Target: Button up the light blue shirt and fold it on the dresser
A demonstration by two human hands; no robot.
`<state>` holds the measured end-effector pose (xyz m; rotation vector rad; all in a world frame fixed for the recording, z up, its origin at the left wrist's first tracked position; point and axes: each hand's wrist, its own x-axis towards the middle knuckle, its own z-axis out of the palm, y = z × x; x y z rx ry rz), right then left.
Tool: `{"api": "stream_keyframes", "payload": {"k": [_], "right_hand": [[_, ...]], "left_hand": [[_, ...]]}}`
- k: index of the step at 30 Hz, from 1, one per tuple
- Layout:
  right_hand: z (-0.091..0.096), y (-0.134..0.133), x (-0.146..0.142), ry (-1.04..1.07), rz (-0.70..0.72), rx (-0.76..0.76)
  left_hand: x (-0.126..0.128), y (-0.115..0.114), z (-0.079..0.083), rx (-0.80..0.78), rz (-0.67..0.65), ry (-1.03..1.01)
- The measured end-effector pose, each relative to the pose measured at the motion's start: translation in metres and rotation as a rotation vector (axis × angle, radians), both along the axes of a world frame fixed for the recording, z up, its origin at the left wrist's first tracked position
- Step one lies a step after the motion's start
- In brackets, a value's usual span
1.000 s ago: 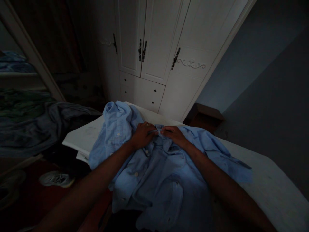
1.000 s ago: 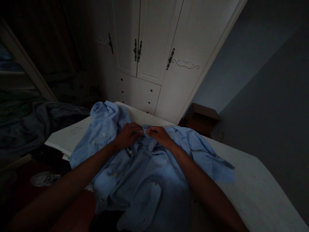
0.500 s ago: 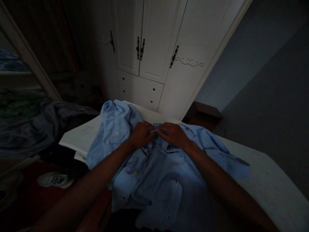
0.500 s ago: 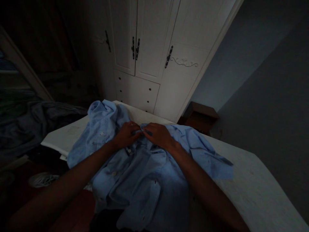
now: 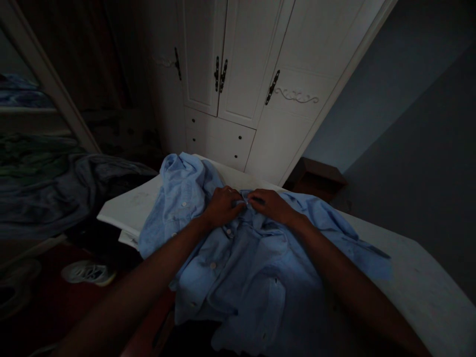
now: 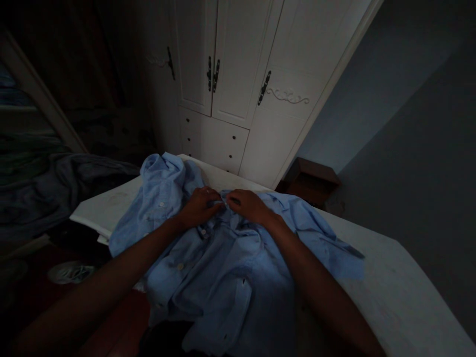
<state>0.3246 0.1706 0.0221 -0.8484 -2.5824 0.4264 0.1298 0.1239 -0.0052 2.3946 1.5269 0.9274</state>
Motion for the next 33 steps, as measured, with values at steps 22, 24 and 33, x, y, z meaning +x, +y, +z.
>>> {"api": "stream_keyframes", "payload": {"k": [22,24,33], "right_hand": [[-0.013,0.008,-0.002,0.313,-0.102,-0.429],[-0.014,0.008,-0.002,0.317,-0.102,-0.403],[-0.028,0.002,-0.006,0.399,-0.201,-0.361]], "left_hand": [[-0.003,0.010,-0.008,-0.065,-0.091,-0.189],[-0.003,0.011,-0.008,-0.071,-0.098,-0.206],[-0.004,0.011,-0.010,-0.139,-0.082,-0.244]]}}
